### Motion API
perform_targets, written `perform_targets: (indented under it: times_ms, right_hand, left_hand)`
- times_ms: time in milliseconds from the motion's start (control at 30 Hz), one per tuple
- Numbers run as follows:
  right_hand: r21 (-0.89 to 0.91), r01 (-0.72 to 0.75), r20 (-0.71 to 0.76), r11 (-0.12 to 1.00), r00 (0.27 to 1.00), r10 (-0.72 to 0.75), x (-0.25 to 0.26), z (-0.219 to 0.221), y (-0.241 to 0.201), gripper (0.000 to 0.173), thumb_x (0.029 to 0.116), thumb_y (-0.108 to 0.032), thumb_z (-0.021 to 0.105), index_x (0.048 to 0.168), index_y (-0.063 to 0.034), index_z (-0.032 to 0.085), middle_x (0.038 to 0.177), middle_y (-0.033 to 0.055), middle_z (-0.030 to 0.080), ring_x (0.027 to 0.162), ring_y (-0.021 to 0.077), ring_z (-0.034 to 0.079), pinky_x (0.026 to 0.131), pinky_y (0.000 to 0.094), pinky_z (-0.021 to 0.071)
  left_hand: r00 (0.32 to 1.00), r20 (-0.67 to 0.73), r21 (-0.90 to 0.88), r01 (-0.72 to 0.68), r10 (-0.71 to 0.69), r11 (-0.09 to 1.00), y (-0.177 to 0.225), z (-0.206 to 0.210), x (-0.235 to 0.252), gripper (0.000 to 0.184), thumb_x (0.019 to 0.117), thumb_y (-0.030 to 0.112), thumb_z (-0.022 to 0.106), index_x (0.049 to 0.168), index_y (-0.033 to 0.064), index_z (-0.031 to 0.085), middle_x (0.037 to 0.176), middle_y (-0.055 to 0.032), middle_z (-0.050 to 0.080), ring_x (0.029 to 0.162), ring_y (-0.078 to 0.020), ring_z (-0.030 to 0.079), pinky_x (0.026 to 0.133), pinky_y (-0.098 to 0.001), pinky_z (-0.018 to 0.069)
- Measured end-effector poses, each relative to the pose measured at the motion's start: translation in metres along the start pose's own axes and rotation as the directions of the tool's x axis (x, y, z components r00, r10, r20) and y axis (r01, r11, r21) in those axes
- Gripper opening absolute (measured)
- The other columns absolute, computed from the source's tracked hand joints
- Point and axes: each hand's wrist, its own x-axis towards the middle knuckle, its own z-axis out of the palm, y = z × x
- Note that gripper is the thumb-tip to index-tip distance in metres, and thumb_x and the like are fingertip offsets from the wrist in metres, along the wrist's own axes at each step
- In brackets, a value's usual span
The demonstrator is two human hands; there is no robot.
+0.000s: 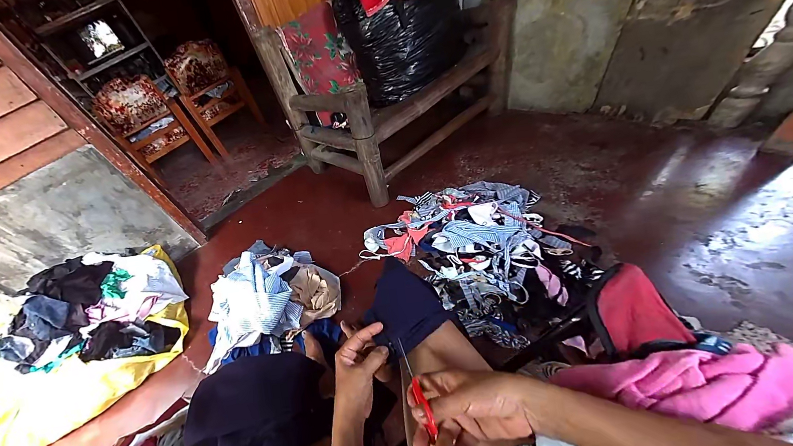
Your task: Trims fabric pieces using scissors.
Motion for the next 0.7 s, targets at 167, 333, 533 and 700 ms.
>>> perform_targets:
  times_ms: [167, 333, 533, 700]
  right_hand:
    - [0.072, -0.087, -0.059, 0.994, 0.994, 0.092, 0.001, 0.012, 0.008, 0.027, 0.1063, -0.023, 0.055, 0.129, -0.0125, 0.044, 0.101, 0.0131, 0.073, 0.085, 0.0270, 0.075, 0.078, 0.0419, 0.0627]
    - [0.085, -0.091, -0.061, 0.992, 0.994, 0.096, 0.002, 0.009, 0.004, 0.025, 0.1067, -0.023, 0.055, 0.128, -0.0134, 0.045, 0.101, 0.0127, 0.073, 0.086, 0.0267, 0.075, 0.078, 0.0418, 0.0625]
    - [0.020, -0.093, -0.083, 0.995, 0.992, 0.095, 0.004, 0.007, 0.007, 0.034, 0.1039, -0.026, 0.060, 0.131, -0.0141, 0.043, 0.100, 0.0131, 0.072, 0.086, 0.0273, 0.075, 0.077, 0.0425, 0.0626]
    - [-0.061, -0.024, -0.085, 0.998, 0.996, 0.019, 0.009, 0.000, 0.011, 0.037, 0.1035, -0.024, 0.060, 0.134, -0.0132, 0.043, 0.104, 0.0148, 0.072, 0.088, 0.0276, 0.074, 0.079, 0.0418, 0.0619]
  left_hand:
    - [0.997, -0.002, -0.210, 0.080, -0.082, 0.974, 0.000, 0.001, 0.000, 0.039, 0.0847, -0.010, 0.065, 0.123, -0.0050, 0.067, 0.114, -0.0188, 0.069, 0.093, -0.0244, 0.070, 0.084, -0.0426, 0.0598]
    - [0.994, 0.027, -0.292, 0.105, -0.102, 0.951, -0.003, -0.001, 0.002, 0.040, 0.0839, -0.009, 0.064, 0.123, -0.0043, 0.068, 0.112, -0.0197, 0.070, 0.093, -0.0255, 0.070, 0.084, -0.0433, 0.0598]
    - [0.991, 0.043, -0.349, 0.131, -0.124, 0.928, -0.005, -0.001, 0.001, 0.039, 0.0844, -0.010, 0.062, 0.123, -0.0036, 0.068, 0.110, -0.0206, 0.070, 0.088, -0.0244, 0.071, 0.079, -0.0400, 0.0612]
    - [0.991, 0.047, -0.339, 0.133, -0.124, 0.931, -0.006, -0.002, 0.002, 0.039, 0.0843, -0.010, 0.063, 0.122, -0.0037, 0.068, 0.108, -0.0208, 0.070, 0.087, -0.0250, 0.072, 0.076, -0.0409, 0.0615]
